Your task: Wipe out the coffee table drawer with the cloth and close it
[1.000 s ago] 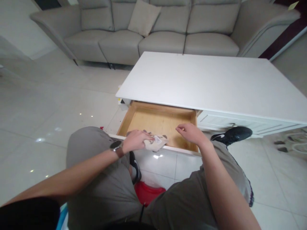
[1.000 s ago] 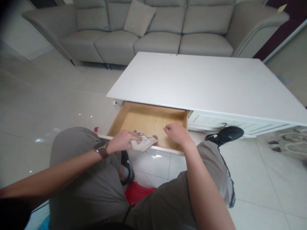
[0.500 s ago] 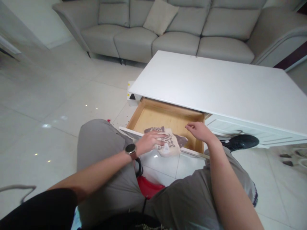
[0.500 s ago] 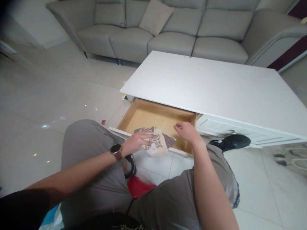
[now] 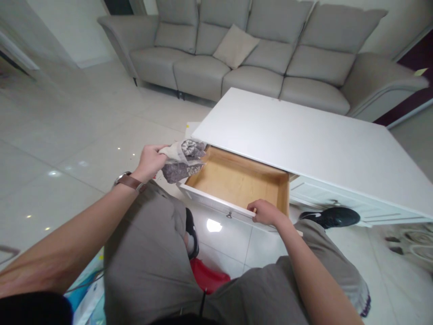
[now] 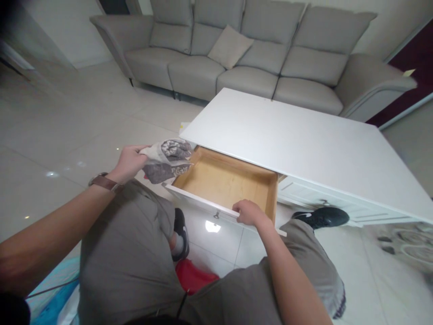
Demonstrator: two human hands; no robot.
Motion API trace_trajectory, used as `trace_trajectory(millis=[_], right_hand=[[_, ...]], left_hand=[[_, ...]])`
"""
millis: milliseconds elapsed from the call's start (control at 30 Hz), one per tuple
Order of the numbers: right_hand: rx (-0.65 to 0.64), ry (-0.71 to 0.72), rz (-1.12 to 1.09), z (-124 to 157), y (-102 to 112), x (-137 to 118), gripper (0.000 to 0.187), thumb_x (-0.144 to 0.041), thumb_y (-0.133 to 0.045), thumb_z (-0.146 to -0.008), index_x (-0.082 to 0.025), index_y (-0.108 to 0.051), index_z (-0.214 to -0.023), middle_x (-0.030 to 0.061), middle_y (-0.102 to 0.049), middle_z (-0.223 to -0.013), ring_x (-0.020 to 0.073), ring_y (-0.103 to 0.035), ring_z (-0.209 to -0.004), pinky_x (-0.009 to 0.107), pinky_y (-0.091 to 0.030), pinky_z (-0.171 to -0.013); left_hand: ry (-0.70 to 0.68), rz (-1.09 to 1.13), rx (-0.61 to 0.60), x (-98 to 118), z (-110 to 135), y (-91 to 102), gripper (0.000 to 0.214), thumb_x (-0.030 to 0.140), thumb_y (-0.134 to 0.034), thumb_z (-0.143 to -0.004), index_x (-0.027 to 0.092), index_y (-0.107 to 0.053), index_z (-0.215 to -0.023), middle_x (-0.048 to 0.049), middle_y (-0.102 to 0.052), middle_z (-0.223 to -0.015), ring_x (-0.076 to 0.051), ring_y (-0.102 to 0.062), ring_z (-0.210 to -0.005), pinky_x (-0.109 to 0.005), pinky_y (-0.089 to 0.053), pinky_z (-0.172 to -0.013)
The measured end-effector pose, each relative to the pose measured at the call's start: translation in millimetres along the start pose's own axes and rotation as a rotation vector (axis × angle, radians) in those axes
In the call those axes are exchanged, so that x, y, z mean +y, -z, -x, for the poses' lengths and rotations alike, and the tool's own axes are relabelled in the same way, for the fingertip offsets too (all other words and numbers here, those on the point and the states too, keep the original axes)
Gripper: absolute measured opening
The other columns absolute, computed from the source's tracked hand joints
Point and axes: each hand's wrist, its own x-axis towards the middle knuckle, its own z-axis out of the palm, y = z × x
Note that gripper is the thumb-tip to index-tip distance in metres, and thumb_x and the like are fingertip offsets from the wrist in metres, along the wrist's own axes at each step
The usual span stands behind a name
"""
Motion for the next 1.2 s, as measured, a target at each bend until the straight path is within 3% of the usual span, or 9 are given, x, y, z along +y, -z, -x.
trace_trajectory(millis=[100,267,400,533,667,767,900,1033,1200], right_hand=[[0.091,-0.03,0.026,2,2,4,0.031,-0.015,-0.066,-0.08,-0.025,-0.084,-0.103,0.0058,-0.081,-0.107,0.023,-0.071,-0.099,0.029,-0.046,-0.081],[0.252,-0.131,0.059,-6,-1,17,0.03,-0.027,-0.061,-0.097,-0.027,-0.079,-0.121,0.0065,-0.079,-0.123,0.0256,-0.069,-0.112,0.032,-0.047,-0.088],[0.344,-0.164,0.089,-17,-2,29,0.032,-0.031,-0.051,-0.106,-0.023,-0.072,-0.128,0.0116,-0.075,-0.127,0.0271,-0.066,-0.117,0.035,-0.047,-0.093],[0.496,-0.257,0.147,-26,4,31,0.025,-0.032,-0.055,-0.103,-0.02,-0.072,-0.118,0.0163,-0.072,-0.122,0.0321,-0.059,-0.121,0.043,-0.044,-0.102],[0.776,-0.33,-0.09,-27,20,-9,0.027,-0.025,-0.055,-0.099,-0.018,-0.069,-0.121,0.0194,-0.068,-0.126,0.0337,-0.058,-0.122,0.048,-0.046,-0.103],[0.862,0.005,-0.436,-16,38,-70,0.027,-0.034,-0.052,-0.102,-0.021,-0.066,-0.12,0.0135,-0.069,-0.122,0.0268,-0.064,-0.113,0.043,-0.052,-0.099],[0.767,0.308,-0.466,8,56,-138,0.037,-0.048,-0.067,-0.097,-0.024,-0.062,-0.125,0.0089,-0.068,-0.124,0.0244,-0.063,-0.115,0.041,-0.05,-0.103],[0.733,0.191,-0.411,32,61,-150,0.038,-0.049,-0.076,-0.088,-0.023,-0.059,-0.109,0.0067,-0.064,-0.111,0.0234,-0.06,-0.103,0.041,-0.05,-0.096],[0.692,0.075,-0.345,66,67,-154,0.027,-0.047,-0.058,-0.096,-0.025,-0.05,-0.083,0.001,-0.058,-0.086,0.0207,-0.055,-0.086,0.034,-0.046,-0.083]], left_hand=[[0.226,0.262,-0.012,12,-18,9.2,0.036,0.017,-0.082,-0.061,0.015,-0.079,-0.096,-0.0118,-0.082,-0.105,-0.033,-0.074,-0.105,-0.046,-0.058,-0.097],[0.466,0.496,-0.297,27,-35,19.6,0.026,0.013,-0.078,-0.067,0.011,-0.075,-0.093,-0.0128,-0.08,-0.093,-0.031,-0.073,-0.105,-0.043,-0.058,-0.097],[0.563,0.545,-0.357,37,-31,17.0,0.012,0.02,-0.072,-0.079,0.014,-0.075,-0.089,-0.0128,-0.08,-0.086,-0.032,-0.076,-0.095,-0.049,-0.061,-0.096],[0.553,0.57,-0.435,49,-20,8.0,0.015,0.023,-0.076,-0.075,0.014,-0.074,-0.087,-0.0124,-0.079,-0.08,-0.032,-0.078,-0.083,-0.049,-0.064,-0.088],[0.462,0.606,-0.55,65,-2,-6.6,0.024,0.023,-0.081,-0.07,0.013,-0.075,-0.09,-0.013,-0.08,-0.079,-0.029,-0.077,-0.074,-0.043,-0.065,-0.079],[0.361,0.673,-0.629,75,18,-26.4,0.035,0.025,-0.086,-0.069,0.012,-0.077,-0.101,-0.0132,-0.082,-0.086,-0.026,-0.077,-0.077,-0.038,-0.063,-0.08],[0.304,0.704,-0.727,85,49,-62.4,0.04,0.025,-0.087,-0.067,0.012,-0.077,-0.104,-0.0121,-0.082,-0.092,-0.024,-0.077,-0.081,-0.036,-0.061,-0.08],[0.238,0.67,-0.784,96,75,-87.1,0.034,0.022,-0.083,-0.068,0.012,-0.076,-0.1,-0.0097,-0.08,-0.089,-0.023,-0.075,-0.08,-0.031,-0.057,-0.073],[0.116,0.531,-0.919,105,89,-89.9,0.027,0.023,-0.079,-0.07,0.015,-0.078,-0.095,-0.0063,-0.078,-0.084,-0.02,-0.07,-0.072,-0.026,-0.05,-0.06]])
